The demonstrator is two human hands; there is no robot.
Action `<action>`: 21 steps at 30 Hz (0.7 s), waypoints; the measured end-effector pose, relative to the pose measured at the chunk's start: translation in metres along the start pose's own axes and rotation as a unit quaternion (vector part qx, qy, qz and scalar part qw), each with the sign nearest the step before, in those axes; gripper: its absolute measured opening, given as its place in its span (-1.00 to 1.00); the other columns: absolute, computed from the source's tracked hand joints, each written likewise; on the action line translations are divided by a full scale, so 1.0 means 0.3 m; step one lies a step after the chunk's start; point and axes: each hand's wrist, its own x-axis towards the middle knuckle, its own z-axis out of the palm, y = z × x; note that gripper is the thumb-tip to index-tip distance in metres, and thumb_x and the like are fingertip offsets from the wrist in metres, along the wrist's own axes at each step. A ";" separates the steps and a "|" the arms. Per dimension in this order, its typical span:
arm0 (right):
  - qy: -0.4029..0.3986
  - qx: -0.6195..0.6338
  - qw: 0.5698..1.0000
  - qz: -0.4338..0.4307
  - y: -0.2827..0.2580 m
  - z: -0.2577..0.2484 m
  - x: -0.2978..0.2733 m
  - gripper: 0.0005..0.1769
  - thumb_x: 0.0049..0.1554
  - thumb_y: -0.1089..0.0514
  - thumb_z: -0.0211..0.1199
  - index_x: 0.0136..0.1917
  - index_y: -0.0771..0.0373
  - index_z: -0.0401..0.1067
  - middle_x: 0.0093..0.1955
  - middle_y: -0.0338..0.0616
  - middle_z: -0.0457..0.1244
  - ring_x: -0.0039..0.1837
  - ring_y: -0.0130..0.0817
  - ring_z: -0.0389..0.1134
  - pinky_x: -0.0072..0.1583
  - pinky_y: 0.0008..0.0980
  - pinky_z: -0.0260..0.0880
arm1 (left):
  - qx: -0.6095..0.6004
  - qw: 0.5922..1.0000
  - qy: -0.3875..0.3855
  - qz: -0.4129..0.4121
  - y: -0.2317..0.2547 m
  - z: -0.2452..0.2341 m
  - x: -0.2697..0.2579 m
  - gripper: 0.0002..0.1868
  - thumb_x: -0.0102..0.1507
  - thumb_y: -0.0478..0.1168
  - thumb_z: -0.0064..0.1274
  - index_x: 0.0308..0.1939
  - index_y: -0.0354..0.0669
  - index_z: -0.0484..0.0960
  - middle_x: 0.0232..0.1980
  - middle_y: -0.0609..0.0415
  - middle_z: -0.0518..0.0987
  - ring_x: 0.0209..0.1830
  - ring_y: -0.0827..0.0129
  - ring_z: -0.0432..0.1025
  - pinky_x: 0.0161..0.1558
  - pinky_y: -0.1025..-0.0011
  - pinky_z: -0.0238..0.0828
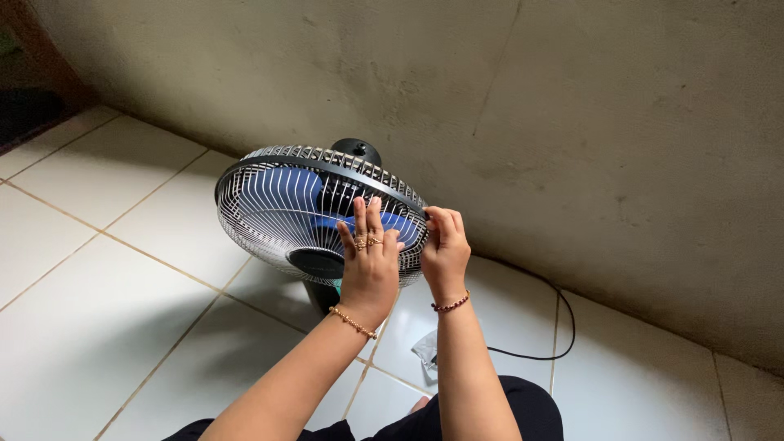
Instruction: The person disassembles a small electric fan by removing the front grille, fan blades, and rear grille. They then wipe the motor housing and the rear grille with a white cloth. The video ends with the fan still disassembled.
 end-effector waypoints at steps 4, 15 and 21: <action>-0.073 0.158 0.985 0.010 0.037 -0.043 0.016 -0.74 0.26 0.45 0.15 0.17 0.29 0.50 0.15 -0.14 0.30 0.14 -0.39 0.37 0.19 -0.44 0.42 | 0.012 1.000 -0.022 -0.010 0.001 -0.003 -0.002 -0.76 0.40 -0.16 -0.01 -0.04 -0.31 0.50 0.56 -0.44 0.10 0.64 -0.27 -0.18 0.46 -0.36 -0.12; -0.039 0.135 0.990 -0.018 0.076 -0.019 -0.026 -0.64 0.21 0.50 0.07 0.23 0.35 0.48 0.33 -0.05 0.34 0.34 -0.32 0.38 0.35 -0.44 0.39 | -0.018 1.000 -0.014 0.009 -0.021 0.001 -0.012 -0.69 0.40 -0.15 -0.02 0.08 -0.35 0.49 0.56 -0.48 0.07 0.63 -0.30 -0.17 0.45 -0.37 -0.10; -0.091 0.258 0.960 0.053 0.129 -0.026 -0.012 -0.70 0.23 0.50 0.06 0.17 0.36 0.49 0.26 -0.13 0.27 0.35 -0.37 0.33 0.36 -0.45 0.37 | -0.013 1.000 -0.018 0.013 -0.023 -0.001 -0.016 -0.67 0.40 -0.13 -0.01 0.09 -0.36 0.50 0.56 -0.49 0.07 0.64 -0.30 -0.18 0.47 -0.37 -0.13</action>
